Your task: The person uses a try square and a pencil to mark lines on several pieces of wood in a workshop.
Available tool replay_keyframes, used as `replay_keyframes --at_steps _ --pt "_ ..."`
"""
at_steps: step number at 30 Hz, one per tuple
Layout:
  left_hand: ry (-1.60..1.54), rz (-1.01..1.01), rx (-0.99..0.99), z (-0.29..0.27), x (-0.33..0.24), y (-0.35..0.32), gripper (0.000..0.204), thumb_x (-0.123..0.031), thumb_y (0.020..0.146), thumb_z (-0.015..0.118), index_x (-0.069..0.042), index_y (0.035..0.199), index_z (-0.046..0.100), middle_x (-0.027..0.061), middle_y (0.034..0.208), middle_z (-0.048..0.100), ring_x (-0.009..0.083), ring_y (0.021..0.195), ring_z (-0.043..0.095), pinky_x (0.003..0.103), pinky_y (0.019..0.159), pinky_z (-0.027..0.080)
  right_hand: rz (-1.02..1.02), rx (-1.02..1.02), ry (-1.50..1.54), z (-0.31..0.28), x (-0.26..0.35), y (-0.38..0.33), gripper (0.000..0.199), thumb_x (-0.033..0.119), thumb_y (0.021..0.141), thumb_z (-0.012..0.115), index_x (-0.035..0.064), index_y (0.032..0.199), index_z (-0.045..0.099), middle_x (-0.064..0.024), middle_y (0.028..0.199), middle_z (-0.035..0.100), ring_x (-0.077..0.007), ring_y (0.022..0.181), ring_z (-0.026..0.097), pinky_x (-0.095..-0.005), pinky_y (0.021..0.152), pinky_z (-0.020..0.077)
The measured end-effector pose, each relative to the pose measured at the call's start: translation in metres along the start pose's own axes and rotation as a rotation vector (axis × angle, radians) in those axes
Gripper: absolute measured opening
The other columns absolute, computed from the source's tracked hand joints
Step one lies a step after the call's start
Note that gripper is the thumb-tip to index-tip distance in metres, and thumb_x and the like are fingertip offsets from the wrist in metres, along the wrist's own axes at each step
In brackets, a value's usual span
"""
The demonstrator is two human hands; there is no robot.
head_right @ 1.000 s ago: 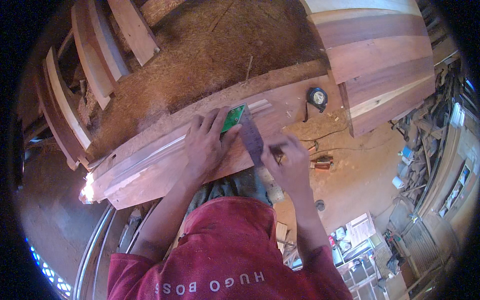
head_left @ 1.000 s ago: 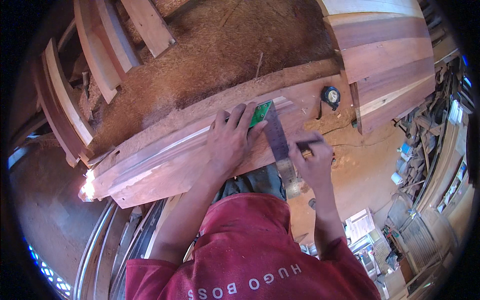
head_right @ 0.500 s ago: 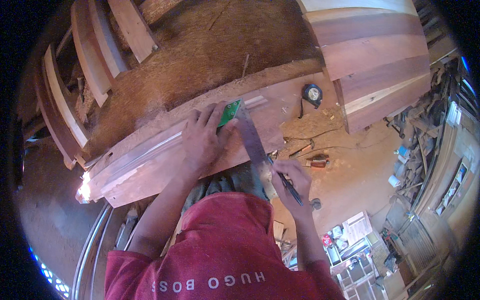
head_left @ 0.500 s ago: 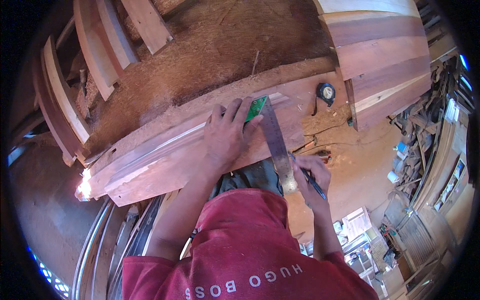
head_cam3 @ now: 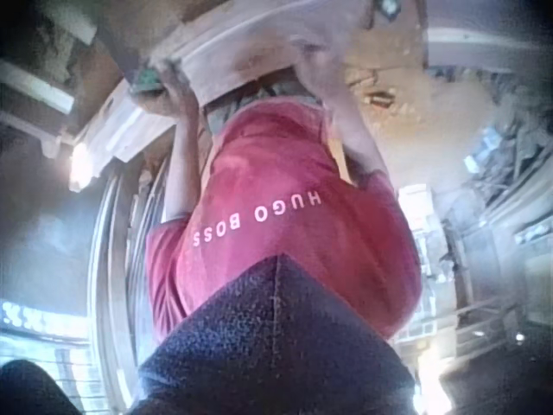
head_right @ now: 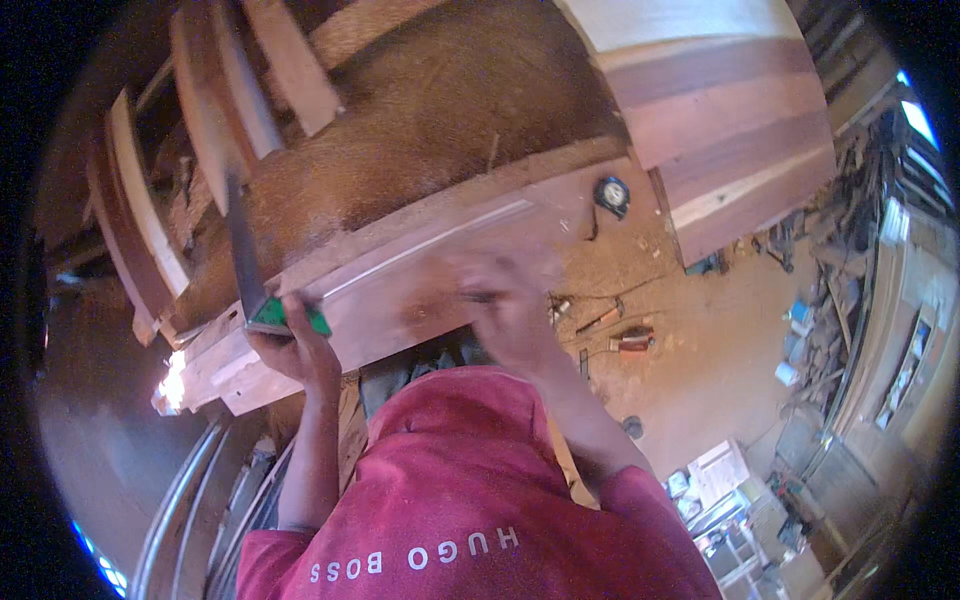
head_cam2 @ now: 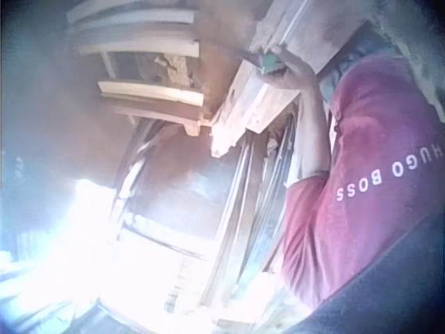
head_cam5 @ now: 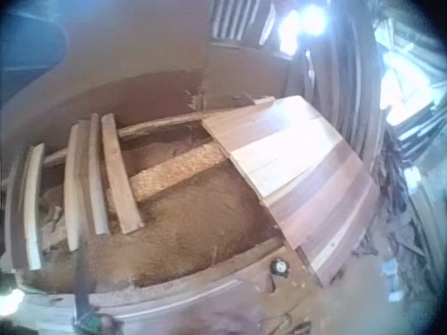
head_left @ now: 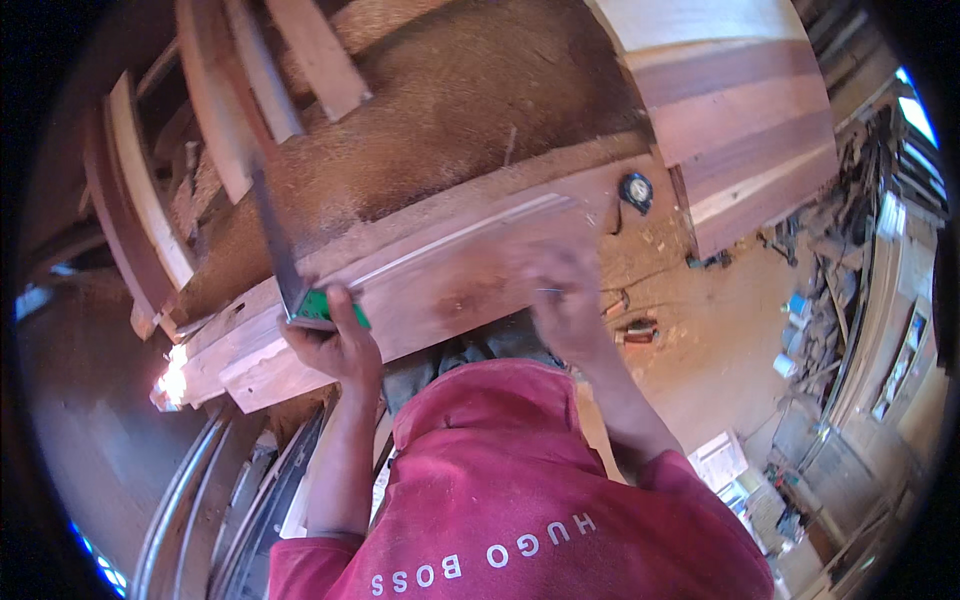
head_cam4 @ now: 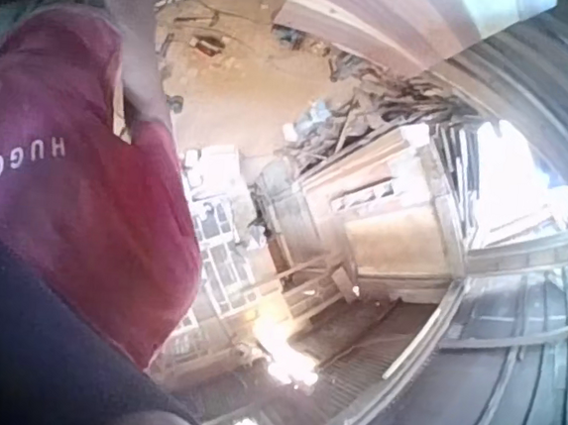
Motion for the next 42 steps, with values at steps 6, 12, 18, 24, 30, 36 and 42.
replay_keyframes --at_steps 6,12,18,24,30,36,42 --pt "0.326 0.178 -0.224 -0.086 0.031 -0.037 0.052 -0.046 0.109 0.041 0.002 0.123 0.055 0.021 0.128 0.054 0.0366 0.136 0.044 0.05 0.115 0.031 -0.053 0.8 0.132 0.185 0.048 0.035 0.044 0.038 0.096 0.068 0.0097 0.129 0.069 -0.0172 0.125 0.07 -0.0374 0.115 0.067 -0.0462 0.098 0.053" --pt "0.382 -0.106 -0.132 -0.134 0.045 -0.029 0.057 -0.032 0.104 0.055 0.001 0.15 0.045 0.0273 0.15 0.042 0.0422 0.143 0.038 0.05 0.119 0.029 -0.063 1.144 0.034 0.299 0.036 0.062 0.035 0.021 0.097 0.064 0.004 0.127 0.067 -0.0221 0.117 0.071 -0.0361 0.108 0.069 -0.0435 0.095 0.0528" --pt "0.741 -0.014 -0.154 -0.172 0.067 0.022 0.064 -0.032 0.089 0.076 -0.005 0.142 0.054 0.0205 0.142 0.049 0.0401 0.131 0.046 0.052 0.11 0.035 -0.034 1.292 -0.101 0.381 0.006 0.112 0.033 0.02 0.098 0.065 0.0017 0.124 0.068 -0.0206 0.103 0.072 -0.0262 0.093 0.067 -0.0386 0.088 0.0521" --pt "0.9 0.027 -0.198 -0.2 0.093 0.055 0.077 -0.048 0.076 0.084 -0.012 0.139 0.059 0.018 0.143 0.048 0.0386 0.134 0.044 0.054 0.109 0.035 0.125 1.476 -0.064 0.429 0.014 0.107 0.039 0.027 0.102 0.065 0.0027 0.132 0.067 -0.0103 0.108 0.073 -0.0138 0.101 0.064 -0.0324 0.094 0.0503" --pt "0.91 -0.038 -0.211 -0.221 0.103 0.07 0.081 -0.053 0.068 0.087 -0.019 0.137 0.062 0.0187 0.146 0.044 0.0405 0.135 0.042 0.056 0.111 0.033 0.176 1.583 -0.184 0.465 0.023 0.1 0.033 0.025 0.101 0.066 0.0005 0.123 0.069 -0.0058 0.103 0.07 -0.011 0.096 0.06 -0.0319 0.089 0.0511" --pt "0.897 -0.083 -0.26 -0.226 0.108 0.076 0.077 -0.053 0.071 0.084 -0.014 0.134 0.062 0.0203 0.147 0.045 0.04 0.137 0.043 0.055 0.112 0.034 0.317 1.674 -0.136 0.481 0.027 0.102 0.027 0.016 0.097 0.069 -0.0023 0.117 0.068 -0.0025 0.1 0.069 -0.0088 0.093 0.059 -0.0297 0.084 0.0519" --pt "0.856 -0.106 -0.279 -0.222 0.105 0.079 0.069 -0.041 0.072 0.082 -0.009 0.13 0.062 0.0213 0.146 0.044 0.0412 0.137 0.042 0.055 0.112 0.035 0.233 1.667 -0.062 0.489 0.014 0.096 0.02 0.01 0.088 0.074 -0.0037 0.1 0.066 0.0018 0.082 0.061 -0.0068 0.078 0.053 -0.03 0.068 0.0472"
Point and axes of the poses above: each hand's wrist, its own y-axis towards the middle knuckle, its own z-axis out of the palm, x = y × z, the point moved 2 cm from there along y, towards the middle knuckle
